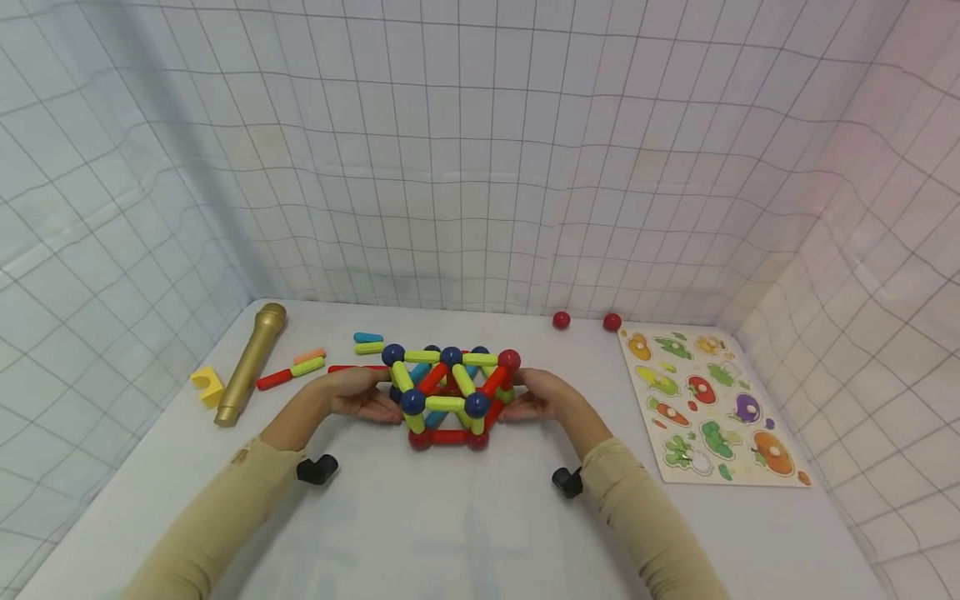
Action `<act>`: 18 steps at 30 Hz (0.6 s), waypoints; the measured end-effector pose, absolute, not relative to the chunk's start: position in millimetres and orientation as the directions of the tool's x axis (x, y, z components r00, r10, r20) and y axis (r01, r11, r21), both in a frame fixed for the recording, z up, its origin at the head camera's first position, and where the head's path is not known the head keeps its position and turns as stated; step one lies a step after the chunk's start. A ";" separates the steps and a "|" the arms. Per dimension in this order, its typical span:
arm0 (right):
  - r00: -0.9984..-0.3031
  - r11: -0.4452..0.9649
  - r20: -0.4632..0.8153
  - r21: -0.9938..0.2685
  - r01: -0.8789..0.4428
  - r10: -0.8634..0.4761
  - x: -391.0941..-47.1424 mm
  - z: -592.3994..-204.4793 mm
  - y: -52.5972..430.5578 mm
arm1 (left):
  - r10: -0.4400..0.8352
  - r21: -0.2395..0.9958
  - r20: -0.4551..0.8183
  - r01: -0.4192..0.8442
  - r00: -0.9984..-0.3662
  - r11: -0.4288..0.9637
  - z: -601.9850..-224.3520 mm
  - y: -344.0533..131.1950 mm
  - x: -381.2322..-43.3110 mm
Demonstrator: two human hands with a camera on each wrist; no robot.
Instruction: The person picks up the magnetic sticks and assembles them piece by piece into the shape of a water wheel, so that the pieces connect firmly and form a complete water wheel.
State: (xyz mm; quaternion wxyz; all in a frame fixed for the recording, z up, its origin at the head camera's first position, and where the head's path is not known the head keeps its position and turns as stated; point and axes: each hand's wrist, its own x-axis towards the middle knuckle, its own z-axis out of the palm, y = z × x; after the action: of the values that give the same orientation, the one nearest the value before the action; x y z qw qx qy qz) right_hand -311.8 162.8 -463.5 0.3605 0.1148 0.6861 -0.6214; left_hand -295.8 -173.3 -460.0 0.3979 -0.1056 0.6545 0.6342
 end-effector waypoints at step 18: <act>-0.825 0.176 -0.482 -0.876 0.449 -0.296 -287.3 -445.6 170.3 | 0.428 0.837 -0.532 -0.531 -0.731 0.132 -435.2 -175.0 -275.6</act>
State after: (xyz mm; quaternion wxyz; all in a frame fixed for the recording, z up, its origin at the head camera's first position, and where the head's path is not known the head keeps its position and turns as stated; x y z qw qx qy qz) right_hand -287.3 170.3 -445.6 0.2912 0.0537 0.7095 -0.6395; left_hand -275.6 -175.0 -435.2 0.3648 -0.0392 0.6581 0.6575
